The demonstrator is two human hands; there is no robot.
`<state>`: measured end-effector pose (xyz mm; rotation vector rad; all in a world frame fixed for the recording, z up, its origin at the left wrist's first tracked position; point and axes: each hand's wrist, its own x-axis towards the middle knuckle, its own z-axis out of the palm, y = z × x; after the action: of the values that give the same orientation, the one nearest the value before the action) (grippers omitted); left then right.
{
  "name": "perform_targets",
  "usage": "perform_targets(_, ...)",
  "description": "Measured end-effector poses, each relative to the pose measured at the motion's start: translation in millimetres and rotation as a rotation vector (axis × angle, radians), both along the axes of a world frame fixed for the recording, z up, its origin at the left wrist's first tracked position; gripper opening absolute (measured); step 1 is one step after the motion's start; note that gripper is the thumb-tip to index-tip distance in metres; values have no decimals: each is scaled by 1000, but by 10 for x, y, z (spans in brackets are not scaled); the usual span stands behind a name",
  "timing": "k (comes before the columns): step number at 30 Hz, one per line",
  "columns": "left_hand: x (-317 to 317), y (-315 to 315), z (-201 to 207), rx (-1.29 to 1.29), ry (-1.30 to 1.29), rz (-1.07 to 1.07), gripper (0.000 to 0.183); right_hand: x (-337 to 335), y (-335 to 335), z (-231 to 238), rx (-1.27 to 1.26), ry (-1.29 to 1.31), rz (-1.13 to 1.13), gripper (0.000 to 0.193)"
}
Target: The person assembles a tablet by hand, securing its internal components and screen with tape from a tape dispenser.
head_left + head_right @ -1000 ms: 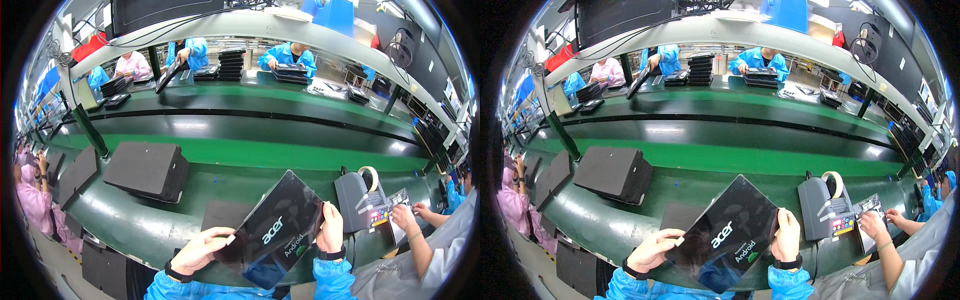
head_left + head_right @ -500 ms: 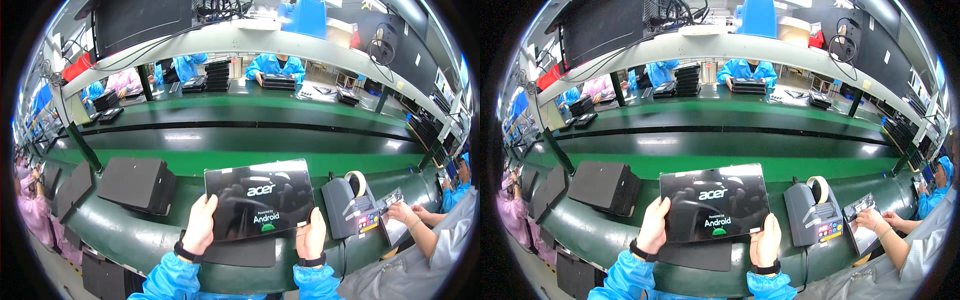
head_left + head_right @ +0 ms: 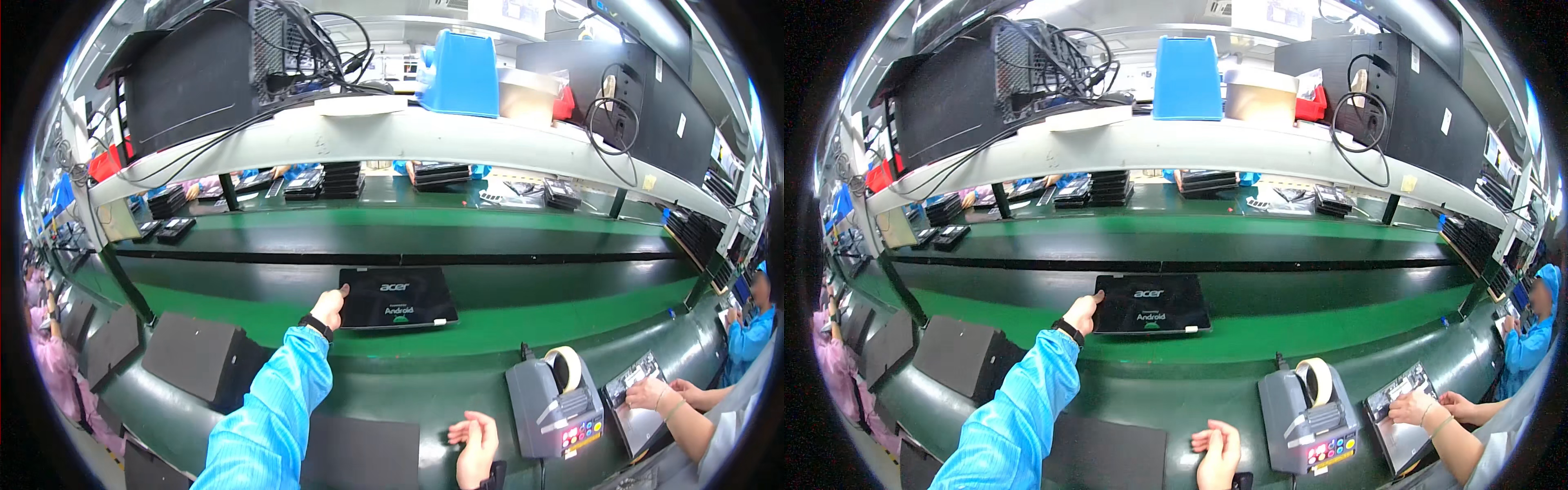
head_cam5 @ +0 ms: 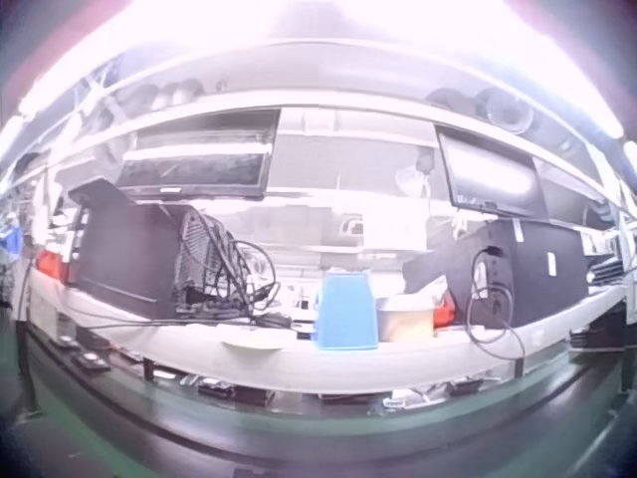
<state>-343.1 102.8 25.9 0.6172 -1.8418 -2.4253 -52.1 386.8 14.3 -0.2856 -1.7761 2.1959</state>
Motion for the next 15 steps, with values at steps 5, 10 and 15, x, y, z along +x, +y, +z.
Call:
perform_targets(5,-422,-68,-314,-168,-107,-19,42,104,-29,170,30,-64,25,19)
perform_targets(10,-547,-307,-364,-1209,174,210,30,79,-50,151,48,-103,85,16)
perform_targets(15,53,34,389,-899,364,221,29,-39,-42,84,62,-57,77,12)
